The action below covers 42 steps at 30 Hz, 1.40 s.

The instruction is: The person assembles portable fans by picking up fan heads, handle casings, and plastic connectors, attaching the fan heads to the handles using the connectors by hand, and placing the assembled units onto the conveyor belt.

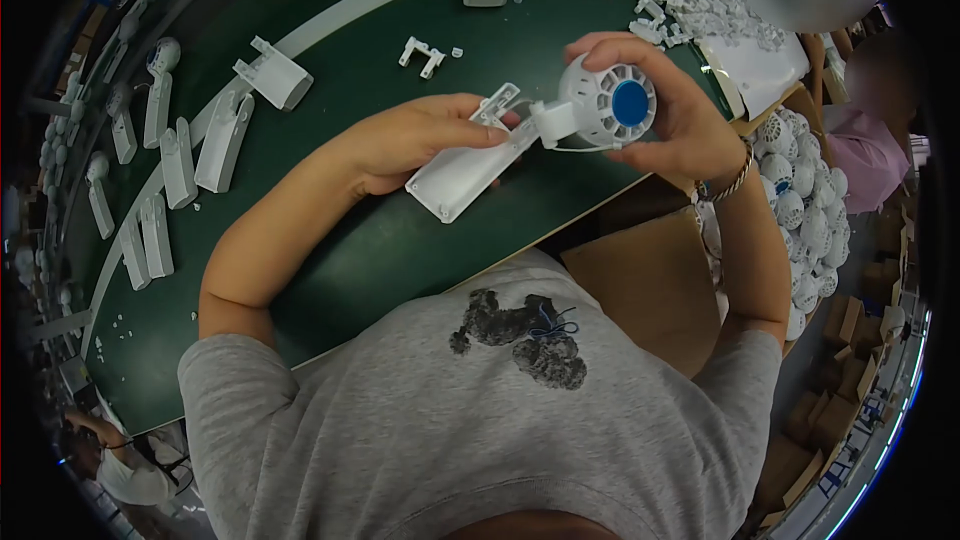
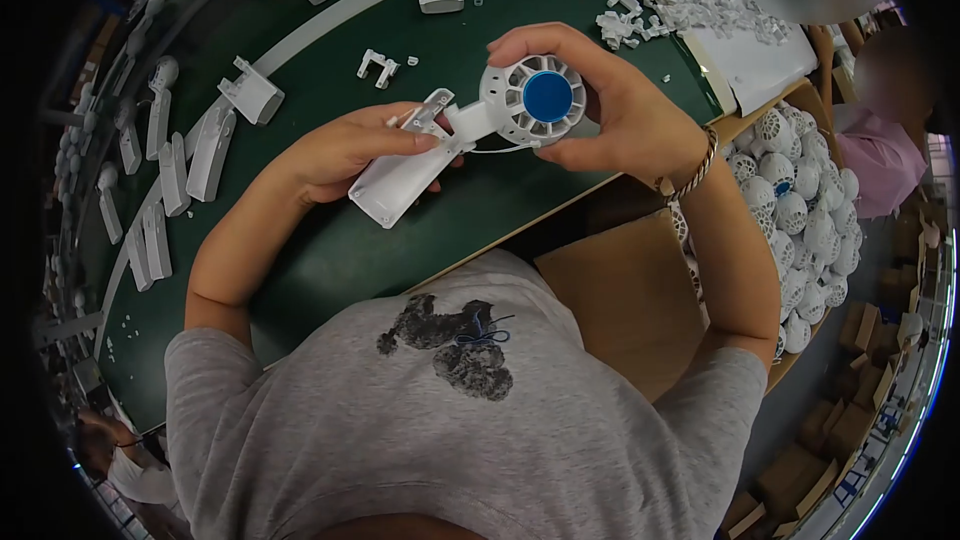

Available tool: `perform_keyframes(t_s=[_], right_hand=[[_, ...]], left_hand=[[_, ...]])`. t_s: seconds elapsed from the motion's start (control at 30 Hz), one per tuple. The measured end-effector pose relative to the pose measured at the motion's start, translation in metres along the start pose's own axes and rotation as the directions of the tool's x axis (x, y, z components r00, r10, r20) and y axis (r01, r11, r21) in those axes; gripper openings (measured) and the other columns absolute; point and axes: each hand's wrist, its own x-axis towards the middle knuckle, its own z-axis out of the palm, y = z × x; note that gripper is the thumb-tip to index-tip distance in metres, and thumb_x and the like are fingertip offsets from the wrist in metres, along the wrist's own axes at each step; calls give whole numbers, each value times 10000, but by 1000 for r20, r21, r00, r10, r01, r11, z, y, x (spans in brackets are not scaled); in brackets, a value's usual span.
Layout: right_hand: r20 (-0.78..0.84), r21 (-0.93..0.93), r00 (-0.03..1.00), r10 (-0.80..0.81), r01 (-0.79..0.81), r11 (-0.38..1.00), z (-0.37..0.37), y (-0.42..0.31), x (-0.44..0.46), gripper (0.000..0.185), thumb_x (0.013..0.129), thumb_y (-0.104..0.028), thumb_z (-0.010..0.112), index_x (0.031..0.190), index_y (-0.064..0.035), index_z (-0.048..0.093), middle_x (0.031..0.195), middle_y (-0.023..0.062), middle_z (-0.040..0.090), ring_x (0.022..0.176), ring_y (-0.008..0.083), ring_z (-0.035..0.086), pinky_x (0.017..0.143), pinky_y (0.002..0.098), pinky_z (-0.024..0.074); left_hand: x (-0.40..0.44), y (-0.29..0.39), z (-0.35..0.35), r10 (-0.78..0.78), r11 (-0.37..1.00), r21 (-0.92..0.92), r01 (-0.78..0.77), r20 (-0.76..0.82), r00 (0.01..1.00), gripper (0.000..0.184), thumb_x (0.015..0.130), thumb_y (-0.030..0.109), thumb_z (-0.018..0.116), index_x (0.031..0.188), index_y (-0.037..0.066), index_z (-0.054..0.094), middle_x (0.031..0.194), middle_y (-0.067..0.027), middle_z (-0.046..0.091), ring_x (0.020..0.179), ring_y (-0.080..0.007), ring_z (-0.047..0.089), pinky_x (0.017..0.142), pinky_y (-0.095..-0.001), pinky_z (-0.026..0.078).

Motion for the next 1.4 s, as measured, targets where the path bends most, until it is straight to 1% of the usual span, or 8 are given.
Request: perform_keyframes(t_s=[0.33,0.73,0.83,1.0,1.2,1.33,1.37,1.4], right_hand=[[198,-318,980,-33,96,943,-5,11,21,590,585,88,582,1145,-78,502,1174,56,461,1157,203,432,987,289,337],[304,-197,938,166,-108,974,10,13,23,598,591,61,592,1161,-82,479,1113,71,462,1025,185,500,848,269,429],[357,-213,926,121,-45,976,11,20,23,618,605,-1,689,1181,-63,471,1166,80,462,1131,216,420,977,335,321],[205,-551,960,-189,273,789,45,1,34,203,715,-210,705,895,-131,656,1032,46,546,1023,239,458,879,345,335],[-140,-800,956,-256,43,598,50,4,41,128,711,-148,686,774,-77,599,981,55,553,950,234,491,837,337,353],[-45,-301,990,133,-140,943,16,26,61,220,784,-177,664,951,-66,574,969,26,579,929,134,533,740,285,404],[38,102,940,340,-342,934,-2,32,72,310,815,-226,648,1046,-47,548,986,13,582,904,99,531,763,260,414],[-198,89,930,308,-296,951,-12,26,79,393,782,-366,668,954,-18,608,882,44,611,813,104,534,707,247,439]], left_hand=[[0,-7,6,36,996,77,-35,-10,999,340,823,209,634,1087,18,538,942,-55,592,783,-104,596,646,-221,492],[-1,-13,23,-43,999,21,42,39,998,295,845,206,601,1045,1,527,923,-131,626,742,-179,636,667,-262,532],[5,-25,19,-10,1000,-7,10,11,1000,300,839,225,606,1018,-7,542,924,-136,625,739,-185,634,662,-275,532],[14,-38,13,104,975,203,-89,-64,993,240,846,167,589,1004,-11,559,902,-113,621,764,-177,632,664,-283,533],[12,-30,17,260,912,350,-212,-97,961,255,828,220,612,961,3,598,807,-46,612,662,-90,561,553,-228,444],[12,-20,19,223,931,321,-172,-129,966,241,841,221,600,957,11,581,808,-47,608,657,-95,574,559,-220,456],[13,-21,18,170,969,200,-144,-123,978,243,845,221,595,964,11,577,815,-55,610,666,-105,585,565,-225,467],[14,-22,17,118,991,73,-110,-113,987,244,848,222,591,970,11,573,822,-64,612,675,-115,596,571,-229,479]])
